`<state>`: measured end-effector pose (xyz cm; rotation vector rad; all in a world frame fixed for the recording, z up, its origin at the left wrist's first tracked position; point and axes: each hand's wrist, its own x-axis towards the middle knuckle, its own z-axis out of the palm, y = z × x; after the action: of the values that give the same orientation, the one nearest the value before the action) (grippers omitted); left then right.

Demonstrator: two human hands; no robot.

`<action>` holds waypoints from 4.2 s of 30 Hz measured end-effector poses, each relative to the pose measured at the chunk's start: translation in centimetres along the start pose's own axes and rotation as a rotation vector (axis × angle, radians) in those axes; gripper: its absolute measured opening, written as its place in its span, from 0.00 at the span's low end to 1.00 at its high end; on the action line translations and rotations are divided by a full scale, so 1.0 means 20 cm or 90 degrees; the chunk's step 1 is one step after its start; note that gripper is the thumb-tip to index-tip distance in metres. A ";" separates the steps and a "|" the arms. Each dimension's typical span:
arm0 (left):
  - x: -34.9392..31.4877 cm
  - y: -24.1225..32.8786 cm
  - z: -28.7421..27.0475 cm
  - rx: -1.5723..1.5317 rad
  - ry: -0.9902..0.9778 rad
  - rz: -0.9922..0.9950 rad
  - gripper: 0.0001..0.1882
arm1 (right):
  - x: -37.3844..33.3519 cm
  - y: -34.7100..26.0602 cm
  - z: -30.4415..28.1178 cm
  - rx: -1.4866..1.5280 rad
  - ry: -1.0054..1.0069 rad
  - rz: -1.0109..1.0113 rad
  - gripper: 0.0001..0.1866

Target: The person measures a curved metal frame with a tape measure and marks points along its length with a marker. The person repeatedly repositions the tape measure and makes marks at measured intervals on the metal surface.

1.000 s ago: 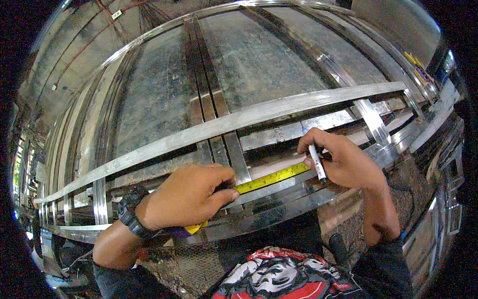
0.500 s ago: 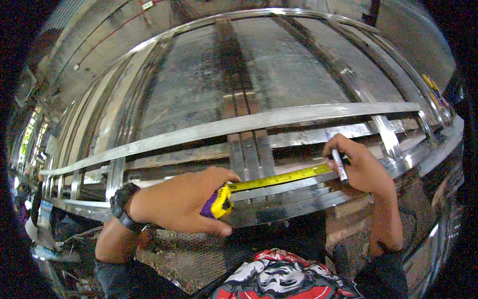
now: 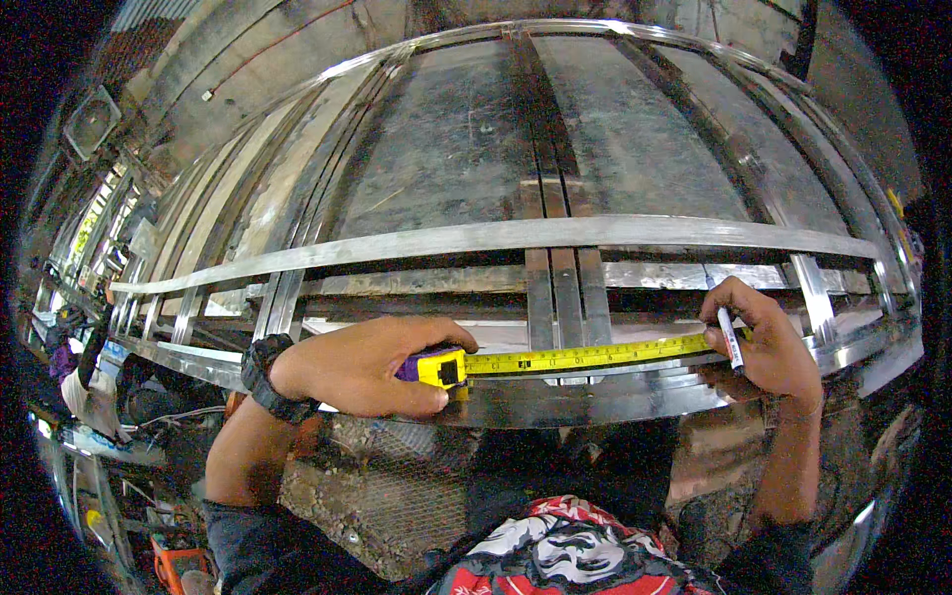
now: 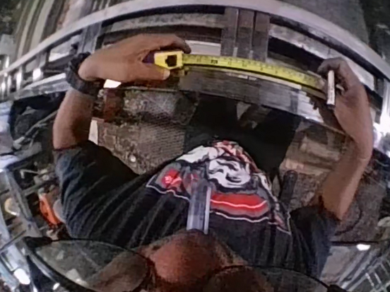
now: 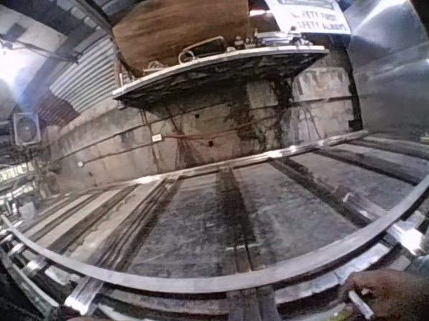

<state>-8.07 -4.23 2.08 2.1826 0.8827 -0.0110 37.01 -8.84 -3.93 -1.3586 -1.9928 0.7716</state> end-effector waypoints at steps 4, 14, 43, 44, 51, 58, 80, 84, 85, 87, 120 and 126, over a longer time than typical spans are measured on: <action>0.08 0.02 0.00 -0.045 0.024 -0.072 0.21 | 0.00 -0.02 -0.02 -0.007 0.006 0.006 0.14; 0.12 0.08 -0.02 -0.037 0.024 -0.156 0.18 | -0.01 0.01 -0.01 0.032 0.002 -0.059 0.12; 0.51 0.26 0.11 0.306 0.131 0.100 0.21 | 0.10 0.01 -0.02 -0.053 -0.022 0.003 0.19; 0.56 0.26 0.16 0.308 0.175 0.163 0.21 | 0.10 0.03 -0.02 -0.051 -0.016 -0.028 0.20; 0.75 0.25 0.13 0.224 0.034 0.190 0.15 | 0.05 0.06 -0.01 -0.049 0.032 -0.042 0.20; 0.76 0.27 0.11 0.147 -0.014 0.120 0.14 | 0.04 0.07 0.00 -0.014 0.059 -0.047 0.18; 0.77 0.27 0.10 0.058 -0.012 0.074 0.14 | -0.04 0.03 -0.06 -0.139 0.149 -0.105 0.12; 0.76 0.23 0.10 -0.003 -0.042 0.017 0.15 | -0.08 0.02 -0.15 -0.039 0.251 -0.088 0.12; 0.76 0.25 0.11 0.013 -0.022 0.036 0.15 | -0.10 0.03 -0.19 -0.039 0.256 -0.081 0.13; 0.77 0.25 0.10 0.013 -0.034 0.044 0.14 | -0.13 0.04 -0.21 -0.039 0.266 -0.058 0.15; 0.71 0.28 0.04 0.230 -0.015 0.103 0.22 | 0.07 0.04 -0.01 -0.158 0.116 -0.075 0.13; 0.59 0.17 0.01 0.292 0.043 0.125 0.28 | 0.06 0.03 -0.01 -0.161 0.103 -0.039 0.13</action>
<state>3.03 1.00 0.99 2.7058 0.7512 -0.0487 37.19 -7.52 -4.15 -1.4432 -2.0429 0.3765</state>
